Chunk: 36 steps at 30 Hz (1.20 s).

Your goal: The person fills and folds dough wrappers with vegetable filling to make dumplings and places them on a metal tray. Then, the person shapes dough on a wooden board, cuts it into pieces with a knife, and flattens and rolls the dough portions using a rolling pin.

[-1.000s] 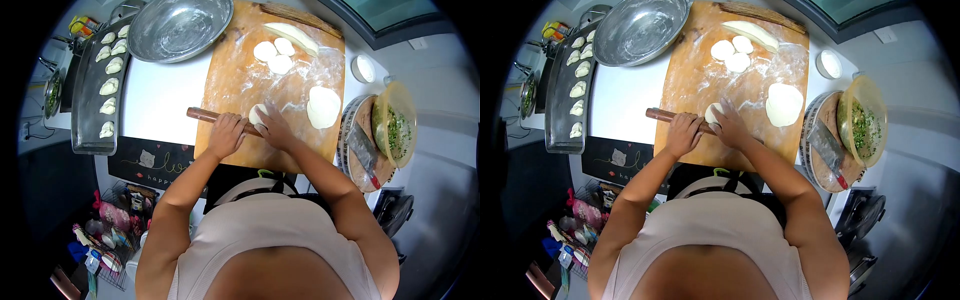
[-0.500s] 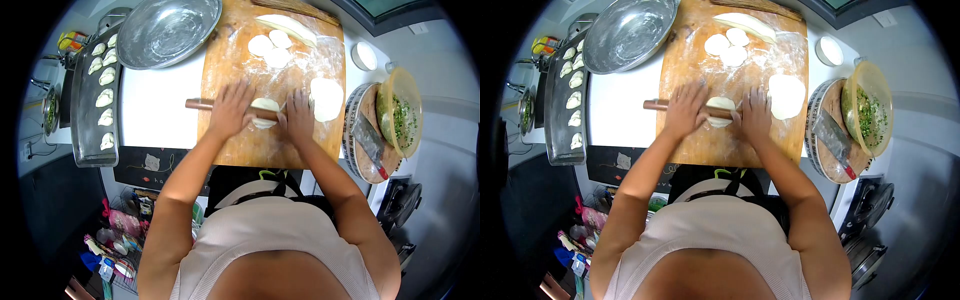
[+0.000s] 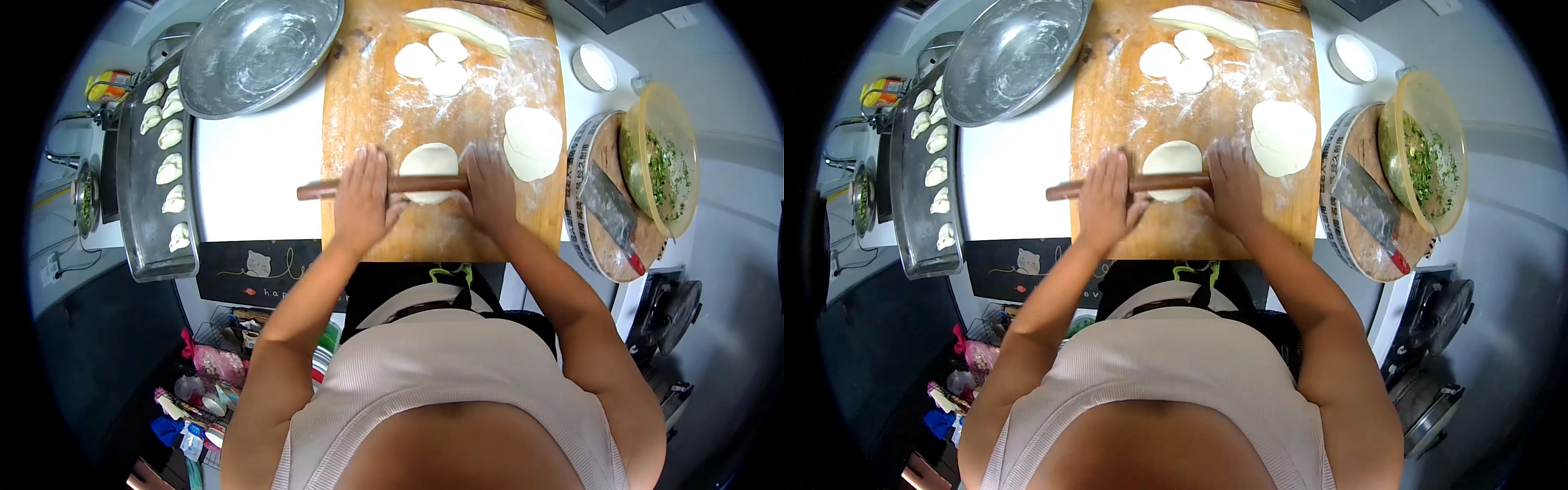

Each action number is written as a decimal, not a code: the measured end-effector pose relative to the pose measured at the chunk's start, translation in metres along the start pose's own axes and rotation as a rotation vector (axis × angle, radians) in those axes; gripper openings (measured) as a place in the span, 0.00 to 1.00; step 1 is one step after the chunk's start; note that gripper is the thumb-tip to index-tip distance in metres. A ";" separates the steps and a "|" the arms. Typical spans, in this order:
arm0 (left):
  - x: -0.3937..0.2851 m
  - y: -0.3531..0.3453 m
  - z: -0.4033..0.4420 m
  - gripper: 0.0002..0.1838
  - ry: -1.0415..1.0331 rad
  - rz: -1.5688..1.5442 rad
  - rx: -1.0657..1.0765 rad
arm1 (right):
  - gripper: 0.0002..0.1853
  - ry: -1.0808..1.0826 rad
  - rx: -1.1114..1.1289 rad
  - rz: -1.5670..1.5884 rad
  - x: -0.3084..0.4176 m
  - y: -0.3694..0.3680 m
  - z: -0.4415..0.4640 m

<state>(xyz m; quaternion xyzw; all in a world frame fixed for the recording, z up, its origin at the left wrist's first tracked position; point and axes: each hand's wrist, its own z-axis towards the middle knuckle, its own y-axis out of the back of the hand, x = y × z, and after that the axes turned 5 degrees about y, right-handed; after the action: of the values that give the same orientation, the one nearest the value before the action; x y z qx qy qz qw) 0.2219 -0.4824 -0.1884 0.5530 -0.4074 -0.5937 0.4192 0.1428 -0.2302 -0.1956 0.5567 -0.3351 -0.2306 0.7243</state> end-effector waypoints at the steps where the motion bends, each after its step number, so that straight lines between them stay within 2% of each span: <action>1: -0.007 0.004 -0.015 0.42 0.002 -0.013 -0.003 | 0.42 0.021 0.038 0.053 0.003 0.005 -0.009; 4: -0.020 0.002 -0.035 0.33 0.008 -0.051 -0.040 | 0.37 0.047 0.085 0.097 0.004 0.010 -0.019; 6: -0.022 -0.011 -0.042 0.26 0.022 -0.070 -0.086 | 0.33 0.053 0.016 0.210 0.006 0.008 0.008; 7: -0.022 -0.016 -0.040 0.19 0.013 -0.056 -0.151 | 0.31 0.056 -0.017 0.267 0.007 0.007 0.027; 10: -0.024 -0.022 -0.039 0.18 0.028 -0.094 -0.153 | 0.23 0.174 0.134 0.270 0.015 0.002 0.080; 13: -0.022 -0.013 -0.044 0.18 -0.015 -0.067 -0.140 | 0.22 0.139 0.373 0.184 0.010 -0.009 0.100; 16: -0.015 -0.011 -0.048 0.17 -0.081 -0.132 -0.163 | 0.14 -0.152 0.223 0.434 -0.002 -0.014 0.096; 19: -0.003 -0.014 -0.047 0.20 -0.111 -0.104 -0.080 | 0.15 -0.385 0.295 0.585 -0.016 -0.020 0.090; 22: -0.016 0.001 -0.036 0.32 0.017 -0.218 -0.073 | 0.21 -0.304 0.419 0.518 -0.013 -0.008 0.093; 25: -0.022 -0.012 -0.013 0.39 0.113 0.037 -0.049 | 0.26 -0.228 0.560 0.519 -0.008 -0.004 0.098; 28: -0.023 -0.016 0.038 0.38 0.165 0.159 -0.044 | 0.26 -0.231 0.448 0.363 0.004 -0.001 0.098; 30: -0.018 -0.017 0.068 0.37 0.080 0.191 -0.043 | 0.24 -0.183 0.451 0.264 0.005 0.000 0.110; 32: -0.010 -0.033 0.103 0.36 0.096 0.188 -0.082 | 0.22 -0.201 0.429 0.300 0.006 -0.002 0.121; 34: -0.011 -0.035 0.107 0.36 0.127 0.162 -0.115 | 0.21 -0.168 0.364 0.418 0.000 -0.015 0.125; 36: -0.016 -0.026 0.111 0.37 0.174 0.100 -0.157 | 0.20 -0.151 0.395 0.406 -0.004 -0.023 0.127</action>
<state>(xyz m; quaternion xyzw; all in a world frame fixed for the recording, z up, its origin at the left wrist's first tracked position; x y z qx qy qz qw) 0.1108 -0.4567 -0.2014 0.5468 -0.3490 -0.5520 0.5239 0.0463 -0.3164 -0.1986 0.5900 -0.5307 -0.0521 0.6062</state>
